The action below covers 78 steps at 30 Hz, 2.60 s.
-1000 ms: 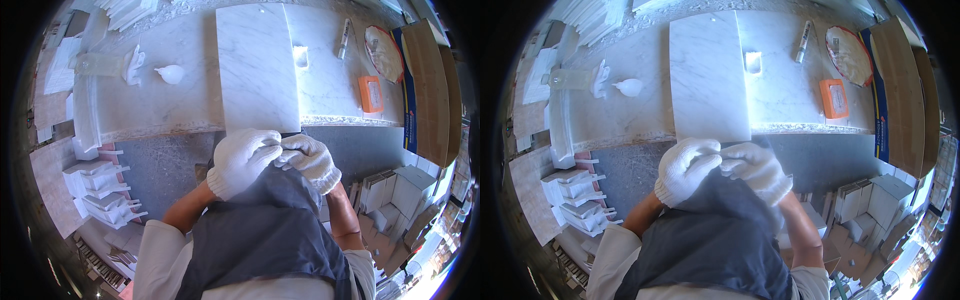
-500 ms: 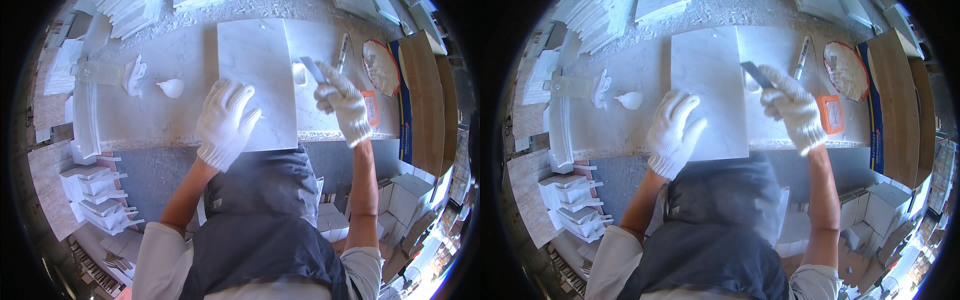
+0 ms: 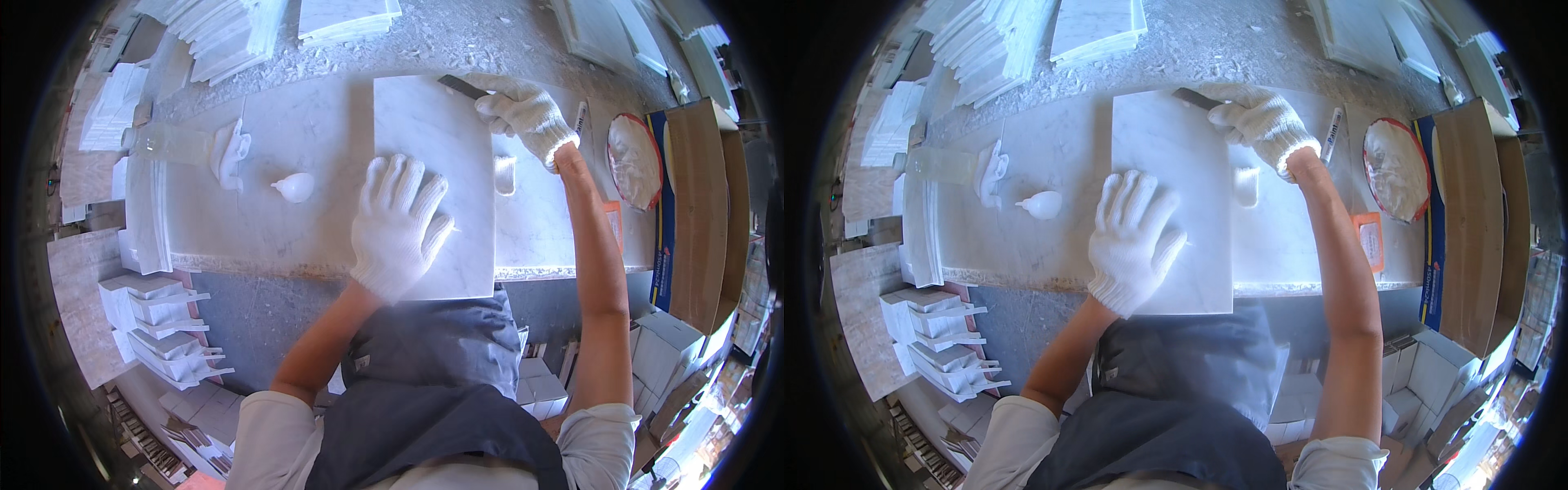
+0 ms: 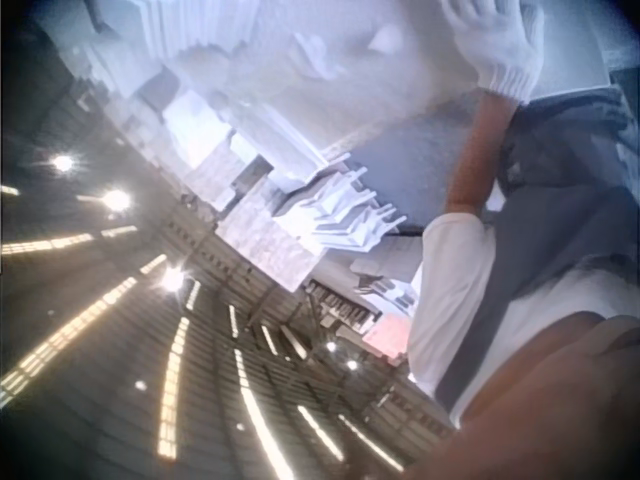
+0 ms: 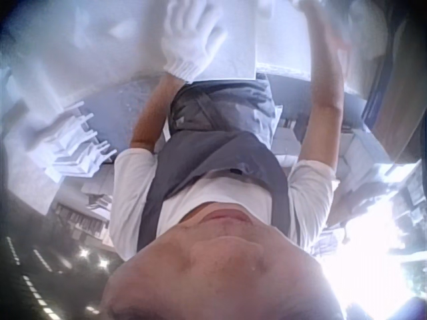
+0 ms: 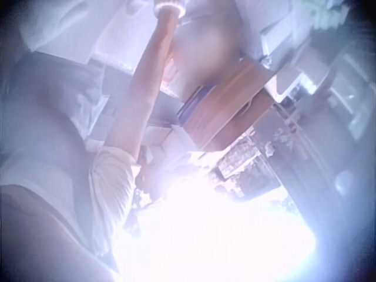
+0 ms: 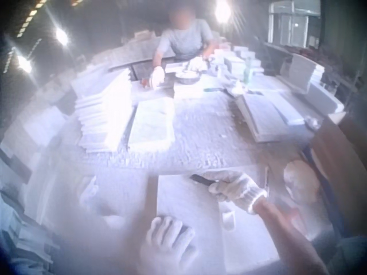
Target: The person picks up a white rectangular tile and places it on a workbench. They wipe the tile surface with a cloth, then use a utility knife to scrape and smooth the edges. The person repeats this process on multiple tiles, stacking the finished pieces on the left side of the table.
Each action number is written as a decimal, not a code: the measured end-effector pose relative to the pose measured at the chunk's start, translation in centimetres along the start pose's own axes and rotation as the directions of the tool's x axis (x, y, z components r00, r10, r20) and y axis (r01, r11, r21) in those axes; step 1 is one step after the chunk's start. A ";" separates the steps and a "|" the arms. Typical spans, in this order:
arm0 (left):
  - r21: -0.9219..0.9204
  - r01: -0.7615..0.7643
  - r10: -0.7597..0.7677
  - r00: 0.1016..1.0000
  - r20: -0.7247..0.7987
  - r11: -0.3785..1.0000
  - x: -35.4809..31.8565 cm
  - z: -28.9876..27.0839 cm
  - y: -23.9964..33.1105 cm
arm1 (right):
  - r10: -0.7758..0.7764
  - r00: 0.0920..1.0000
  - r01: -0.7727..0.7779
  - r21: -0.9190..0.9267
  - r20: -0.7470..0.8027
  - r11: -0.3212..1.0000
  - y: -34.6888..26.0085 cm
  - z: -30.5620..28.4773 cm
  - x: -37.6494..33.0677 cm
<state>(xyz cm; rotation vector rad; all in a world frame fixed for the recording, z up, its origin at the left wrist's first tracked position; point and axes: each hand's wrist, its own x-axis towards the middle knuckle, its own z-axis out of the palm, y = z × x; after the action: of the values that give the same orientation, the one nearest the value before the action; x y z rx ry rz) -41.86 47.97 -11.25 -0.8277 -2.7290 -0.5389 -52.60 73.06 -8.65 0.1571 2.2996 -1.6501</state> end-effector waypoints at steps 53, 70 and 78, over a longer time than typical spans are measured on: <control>-0.192 0.472 -0.500 0.710 -0.496 0.861 -8.1 0.0 -3.9 | -0.009 0.902 0.216 0.431 -0.432 0.876 10.7 4.9 -5.5; -0.732 0.345 -0.725 0.625 -0.288 0.588 -2.8 0.1 -10.3 | -0.332 0.620 0.272 -0.202 -0.710 0.941 11.8 7.7 -5.9; -0.680 0.326 -0.581 0.793 -0.181 0.657 4.3 0.9 -7.6 | -0.294 0.642 0.204 -0.212 -0.708 0.956 10.1 7.4 -7.1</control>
<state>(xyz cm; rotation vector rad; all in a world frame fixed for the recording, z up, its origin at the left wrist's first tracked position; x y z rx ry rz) -49.76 44.54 -12.73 -0.0474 -2.3522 -1.5935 -41.88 70.04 -17.76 0.6094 3.1345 -1.7990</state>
